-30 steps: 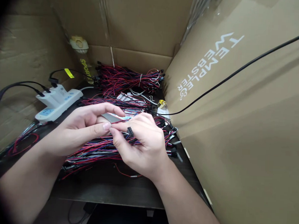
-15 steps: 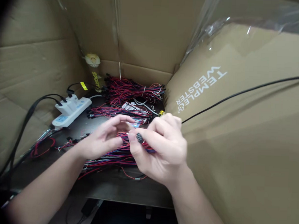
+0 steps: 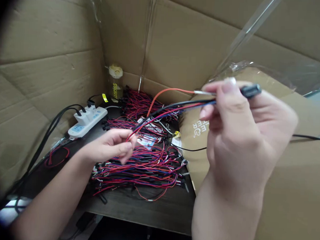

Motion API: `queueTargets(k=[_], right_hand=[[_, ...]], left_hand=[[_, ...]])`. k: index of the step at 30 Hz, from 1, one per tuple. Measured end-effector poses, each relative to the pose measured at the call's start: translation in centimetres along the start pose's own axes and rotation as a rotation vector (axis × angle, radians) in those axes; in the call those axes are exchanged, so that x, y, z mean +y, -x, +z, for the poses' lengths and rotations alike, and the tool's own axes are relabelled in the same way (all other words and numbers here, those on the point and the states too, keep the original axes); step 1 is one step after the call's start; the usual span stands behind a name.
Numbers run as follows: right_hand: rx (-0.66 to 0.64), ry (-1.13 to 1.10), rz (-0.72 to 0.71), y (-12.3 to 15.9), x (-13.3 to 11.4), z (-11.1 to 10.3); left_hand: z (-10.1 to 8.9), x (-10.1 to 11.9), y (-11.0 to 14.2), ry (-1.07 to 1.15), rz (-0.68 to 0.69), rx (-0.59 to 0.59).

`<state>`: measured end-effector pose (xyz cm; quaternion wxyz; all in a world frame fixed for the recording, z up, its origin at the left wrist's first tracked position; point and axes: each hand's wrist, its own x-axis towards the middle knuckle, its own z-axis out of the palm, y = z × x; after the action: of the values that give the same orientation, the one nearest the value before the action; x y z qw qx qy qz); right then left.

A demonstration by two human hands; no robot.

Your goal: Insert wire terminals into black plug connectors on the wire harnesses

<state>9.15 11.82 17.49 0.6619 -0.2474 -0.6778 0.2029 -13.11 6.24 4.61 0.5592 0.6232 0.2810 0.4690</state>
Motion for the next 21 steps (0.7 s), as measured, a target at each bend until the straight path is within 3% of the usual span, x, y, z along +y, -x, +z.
queueTargets(k=[3,5,7,10,15,21], right_hand=[[0.091,-0.129,0.288,1.4,4.1,-1.0],[-0.027,-0.084,0.537,2.7,7.5,-0.9],[-0.151,-0.024,0.660,4.2,10.9,-0.1],[-0.288,0.114,0.788,6.0,15.3,1.4],[-0.413,0.455,0.821,7.7,19.0,2.5],[-0.390,0.756,0.554,7.2,16.7,1.7]], left_hand=[[-3.9,1.6,0.9,-0.209,-0.079,0.251],[-6.7,1.8,1.3,-0.471,-0.188,0.351],[-9.1,1.1,1.2,-0.695,-0.284,0.454],[-11.4,-1.3,0.5,-0.789,-0.326,0.480],[-12.6,-5.7,-1.3,-0.991,-0.361,0.471],[-12.9,-6.9,-2.9,-1.132,-0.348,0.399]])
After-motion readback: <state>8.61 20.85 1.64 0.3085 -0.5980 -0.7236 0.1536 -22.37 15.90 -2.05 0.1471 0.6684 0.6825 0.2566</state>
